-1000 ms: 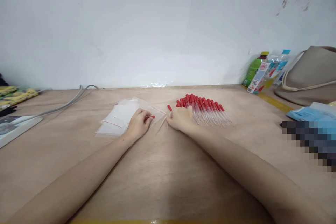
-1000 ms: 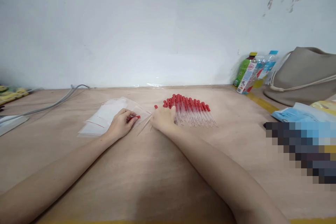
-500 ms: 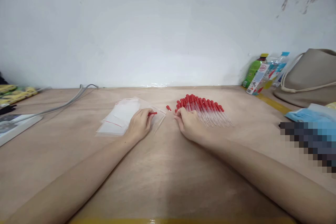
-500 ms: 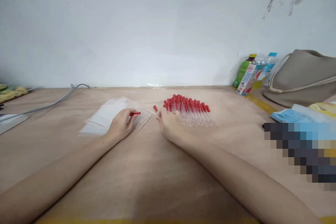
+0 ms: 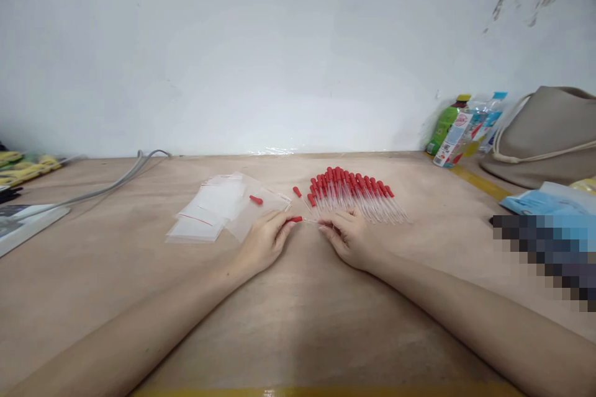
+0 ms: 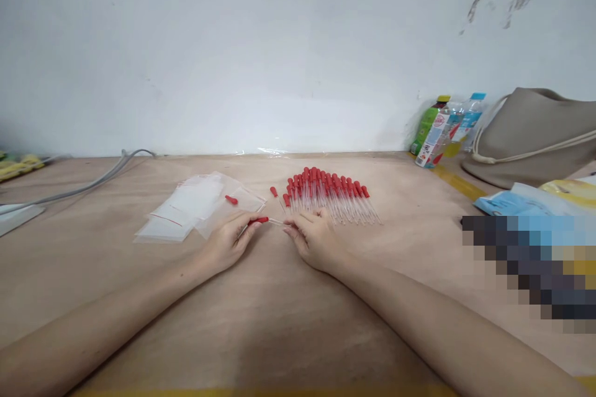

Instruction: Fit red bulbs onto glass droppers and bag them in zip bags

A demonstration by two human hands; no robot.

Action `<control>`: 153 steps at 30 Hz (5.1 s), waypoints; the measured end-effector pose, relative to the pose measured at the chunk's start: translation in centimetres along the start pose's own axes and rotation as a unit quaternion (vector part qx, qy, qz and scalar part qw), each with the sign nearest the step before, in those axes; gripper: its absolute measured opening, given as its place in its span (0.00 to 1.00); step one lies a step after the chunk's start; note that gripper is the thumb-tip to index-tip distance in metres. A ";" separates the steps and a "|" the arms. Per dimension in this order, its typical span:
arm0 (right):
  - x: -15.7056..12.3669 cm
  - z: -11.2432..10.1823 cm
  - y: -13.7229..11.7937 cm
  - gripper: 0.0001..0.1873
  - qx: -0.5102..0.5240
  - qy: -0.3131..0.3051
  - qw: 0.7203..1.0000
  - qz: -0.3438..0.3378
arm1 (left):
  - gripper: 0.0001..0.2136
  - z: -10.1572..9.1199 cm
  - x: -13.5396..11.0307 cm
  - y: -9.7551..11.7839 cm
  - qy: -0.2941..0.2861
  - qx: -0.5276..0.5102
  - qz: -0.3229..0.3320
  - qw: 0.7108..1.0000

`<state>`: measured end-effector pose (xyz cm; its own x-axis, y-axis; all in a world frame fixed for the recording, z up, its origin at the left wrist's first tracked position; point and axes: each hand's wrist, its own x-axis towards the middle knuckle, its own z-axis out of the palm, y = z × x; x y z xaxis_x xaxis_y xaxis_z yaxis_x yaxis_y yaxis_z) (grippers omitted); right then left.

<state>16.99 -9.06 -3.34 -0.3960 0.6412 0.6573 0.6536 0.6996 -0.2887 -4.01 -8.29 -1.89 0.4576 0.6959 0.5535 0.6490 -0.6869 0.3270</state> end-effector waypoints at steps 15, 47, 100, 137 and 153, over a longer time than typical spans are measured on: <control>0.3 -0.5 0.6 0.10 0.076 -0.085 0.994 0.002 | 0.09 0.4 -0.3 0.3 -0.041 -0.129 -0.026 0.991; 0.6 -0.7 -1.5 0.13 -0.018 -0.146 0.988 0.038 | 0.10 0.1 -1.0 0.2 -0.092 -0.103 -0.010 0.990; 7.6 4.4 -3.7 0.20 -0.176 -0.168 0.949 0.201 | 0.13 -0.8 1.0 -8.1 0.006 0.155 -0.141 0.978; -0.3 -0.9 -0.2 0.10 -0.018 -0.035 0.999 -0.018 | 0.12 0.7 -0.2 0.9 -0.064 -0.138 -0.103 0.983; 0.0 -1.7 -0.3 0.09 0.042 -0.120 0.992 -0.005 | 0.10 0.4 -0.6 0.9 -0.080 -0.201 -0.067 0.974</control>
<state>17.89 -9.74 -2.08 -0.5520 0.6831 0.4782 0.5959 0.7243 -0.3467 -3.44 -9.28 -2.28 0.4944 0.7870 0.3690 0.4339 -0.5913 0.6798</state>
